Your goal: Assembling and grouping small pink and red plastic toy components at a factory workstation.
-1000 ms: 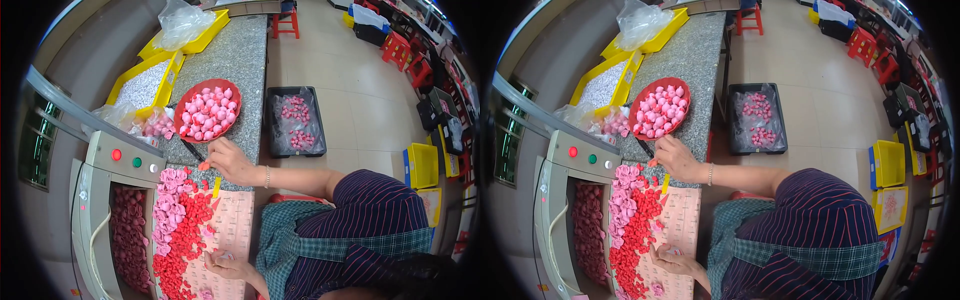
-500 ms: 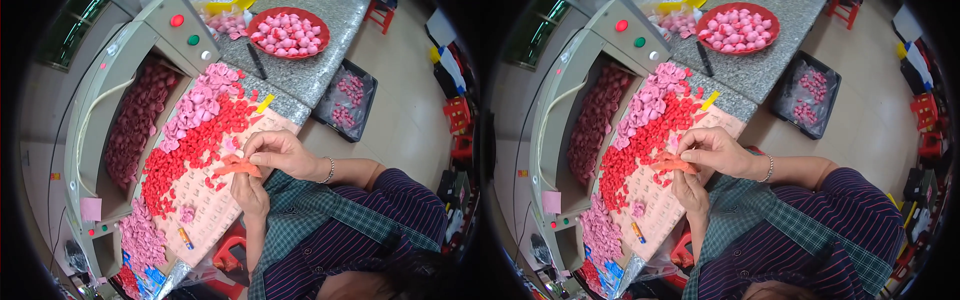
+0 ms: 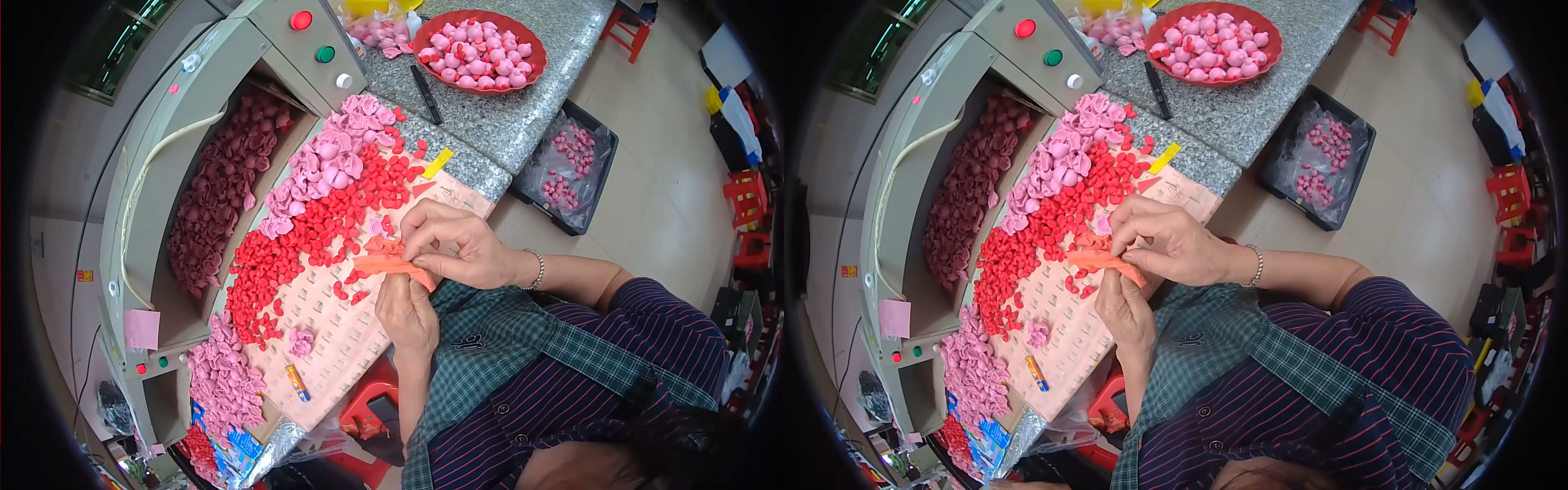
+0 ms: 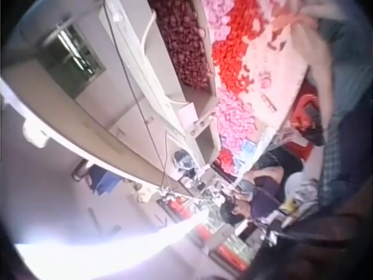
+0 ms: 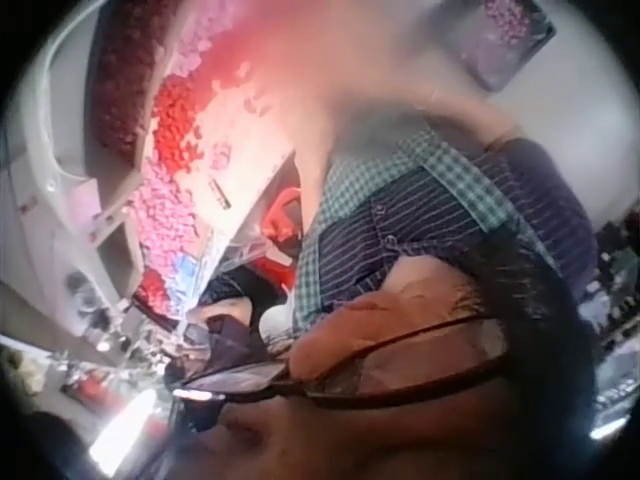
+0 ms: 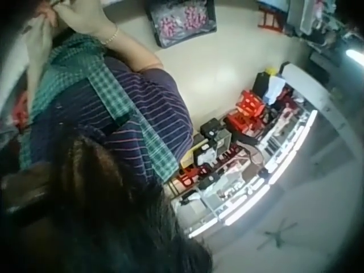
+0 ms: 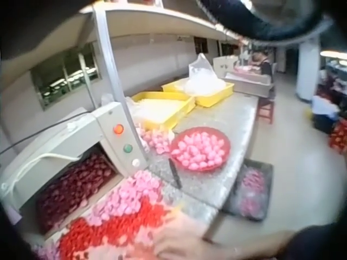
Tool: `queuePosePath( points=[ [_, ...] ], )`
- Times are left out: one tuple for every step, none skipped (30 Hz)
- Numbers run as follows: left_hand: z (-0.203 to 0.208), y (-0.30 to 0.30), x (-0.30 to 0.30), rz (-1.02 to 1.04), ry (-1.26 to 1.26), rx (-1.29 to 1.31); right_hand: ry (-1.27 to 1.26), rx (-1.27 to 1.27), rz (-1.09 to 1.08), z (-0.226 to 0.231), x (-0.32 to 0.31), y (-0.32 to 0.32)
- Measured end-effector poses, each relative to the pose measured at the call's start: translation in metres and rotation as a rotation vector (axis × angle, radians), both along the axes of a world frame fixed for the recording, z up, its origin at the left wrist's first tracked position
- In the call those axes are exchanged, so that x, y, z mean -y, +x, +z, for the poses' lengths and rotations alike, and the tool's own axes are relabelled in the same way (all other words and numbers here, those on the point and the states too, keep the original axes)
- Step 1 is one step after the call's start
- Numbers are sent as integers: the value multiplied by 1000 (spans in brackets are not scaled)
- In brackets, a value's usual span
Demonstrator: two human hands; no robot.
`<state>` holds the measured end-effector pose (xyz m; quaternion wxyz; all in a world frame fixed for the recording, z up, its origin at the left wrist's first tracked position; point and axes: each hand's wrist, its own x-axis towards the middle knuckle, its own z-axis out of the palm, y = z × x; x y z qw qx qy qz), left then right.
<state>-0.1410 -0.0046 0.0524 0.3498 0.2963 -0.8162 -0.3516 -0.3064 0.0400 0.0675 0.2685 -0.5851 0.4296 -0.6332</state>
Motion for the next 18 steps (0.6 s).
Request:
queuePosePath(
  points=[
    [1,0,0,-6,8,-2,30,47,43,-1,0,0],
    [2,0,0,-6,9,-2,59,93,86,-3,0,-1],
    [2,3,-1,-1,17,40,59,94,87,-4,0,-3],
    [3,5,-1,5,26,82,50,122,157,-6,0,-6],
    [3,6,0,5,27,82,41,150,228,-7,0,-9],
    [4,7,-1,0,17,91,42,151,230,-7,1,-11],
    [5,8,0,-6,8,99,7,81,215,-7,1,-13],
    [6,8,0,-3,9,100,-27,12,200,-7,2,-15],
    [6,8,2,-6,-52,127,-26,12,201,-5,3,-18],
    [8,8,3,-9,-112,153,-40,-66,202,1,4,-20],
    [9,8,5,-7,-110,154,-54,-145,202,5,5,-21],
    [12,7,6,-14,-163,156,-53,-145,203,6,6,-24],
    [15,6,7,-21,-215,157,-87,-228,200,8,8,-25],
    [18,7,7,-20,-214,157,-121,-311,198,9,9,-26],
    [23,9,7,-32,-229,213,-120,-310,202,11,10,-25],
    [25,10,6,-44,-243,269,-139,-373,178,13,10,-25],
    [24,11,6,-41,-242,270,-157,-437,153,15,10,-24],
    [23,11,7,-43,-242,246,-158,-437,157,17,10,-22]
  ],
)
